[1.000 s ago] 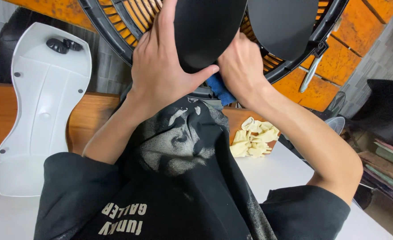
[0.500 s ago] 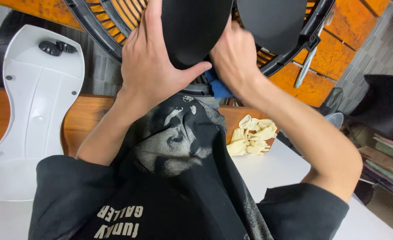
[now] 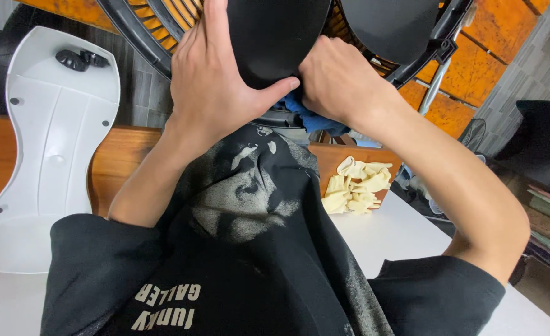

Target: Cleaning the blades and internal grill of an electric fan with a blue cloth.

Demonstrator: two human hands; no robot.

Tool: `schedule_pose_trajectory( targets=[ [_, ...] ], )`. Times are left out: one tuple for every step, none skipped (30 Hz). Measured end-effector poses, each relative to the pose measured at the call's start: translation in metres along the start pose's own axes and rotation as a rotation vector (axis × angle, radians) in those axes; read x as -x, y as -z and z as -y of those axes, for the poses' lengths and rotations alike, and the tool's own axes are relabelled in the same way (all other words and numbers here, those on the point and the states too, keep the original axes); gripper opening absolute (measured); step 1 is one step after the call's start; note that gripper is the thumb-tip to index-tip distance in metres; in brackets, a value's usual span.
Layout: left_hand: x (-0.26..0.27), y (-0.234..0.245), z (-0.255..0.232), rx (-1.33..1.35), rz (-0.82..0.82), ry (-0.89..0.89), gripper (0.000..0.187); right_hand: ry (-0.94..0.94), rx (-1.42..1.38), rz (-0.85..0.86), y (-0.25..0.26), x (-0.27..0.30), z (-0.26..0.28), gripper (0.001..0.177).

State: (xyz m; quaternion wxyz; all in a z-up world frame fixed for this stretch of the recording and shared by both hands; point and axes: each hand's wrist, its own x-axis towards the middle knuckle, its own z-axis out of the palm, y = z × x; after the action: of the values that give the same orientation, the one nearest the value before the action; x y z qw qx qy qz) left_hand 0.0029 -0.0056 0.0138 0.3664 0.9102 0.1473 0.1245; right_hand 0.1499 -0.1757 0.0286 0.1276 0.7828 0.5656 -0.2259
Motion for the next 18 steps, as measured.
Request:
schedule_pose_trajectory(
  targets=[
    [-0.001,0.0,0.0,0.002,-0.003,0.001,0.118,0.038,-0.067,0.016,0.004,0.001,-0.001,0.013],
    [0.0,0.0,0.0,0.003,-0.007,0.005,0.119,0.078,-0.135,0.034,0.007,0.002,-0.001,0.017],
    [0.001,0.001,0.001,0.002,-0.009,0.009,0.119,0.084,-0.135,0.035,0.016,0.002,0.003,0.017],
    [0.001,0.0,0.001,0.006,-0.007,0.008,0.119,0.004,-0.184,0.14,0.025,0.002,0.005,0.013],
    [0.001,0.0,0.002,0.011,-0.006,0.006,0.118,-0.076,-0.233,0.245,0.033,0.003,0.008,0.014],
    [0.0,0.001,0.001,0.013,-0.004,0.008,0.118,-0.076,-0.234,0.248,0.028,0.004,0.007,0.014],
    [-0.001,0.002,0.0,0.016,0.004,0.015,0.117,-0.058,-0.259,0.179,0.022,0.006,0.006,0.011],
    [-0.001,0.002,-0.001,0.017,0.013,0.023,0.115,-0.039,-0.284,0.109,0.016,0.007,0.006,0.012],
    [0.0,0.001,0.0,0.018,0.014,0.025,0.115,-0.038,-0.285,0.111,0.01,0.007,0.004,0.012],
    [0.0,0.0,0.001,0.0,0.018,0.027,0.118,-0.05,-0.254,-0.041,0.005,0.007,0.003,0.021],
    [0.001,-0.002,0.001,-0.018,0.023,0.03,0.121,-0.061,-0.221,-0.192,-0.001,0.008,0.001,0.033],
    [0.002,-0.003,0.002,-0.017,0.028,0.026,0.121,-0.067,-0.225,-0.192,0.0,0.011,0.002,0.033],
    [0.003,-0.004,0.002,-0.036,0.03,0.033,0.122,-0.094,-0.273,-0.24,0.001,0.014,0.003,0.028],
    [0.003,-0.004,0.003,-0.056,0.026,0.043,0.124,-0.117,-0.318,-0.29,0.003,0.015,0.002,0.025],
    [0.003,-0.003,0.001,-0.057,0.028,0.041,0.124,-0.118,-0.32,-0.292,0.011,0.027,0.009,0.025],
    [0.002,-0.002,0.0,-0.038,0.02,0.035,0.121,-0.114,-0.289,-0.308,0.02,0.037,0.016,0.017],
    [0.001,0.0,-0.001,-0.019,0.012,0.029,0.118,-0.11,-0.258,-0.325,0.028,0.048,0.022,0.01],
    [0.0,0.003,-0.003,-0.023,0.012,0.03,0.118,-0.108,-0.26,-0.327,0.044,0.066,0.03,0.01]
  ],
)
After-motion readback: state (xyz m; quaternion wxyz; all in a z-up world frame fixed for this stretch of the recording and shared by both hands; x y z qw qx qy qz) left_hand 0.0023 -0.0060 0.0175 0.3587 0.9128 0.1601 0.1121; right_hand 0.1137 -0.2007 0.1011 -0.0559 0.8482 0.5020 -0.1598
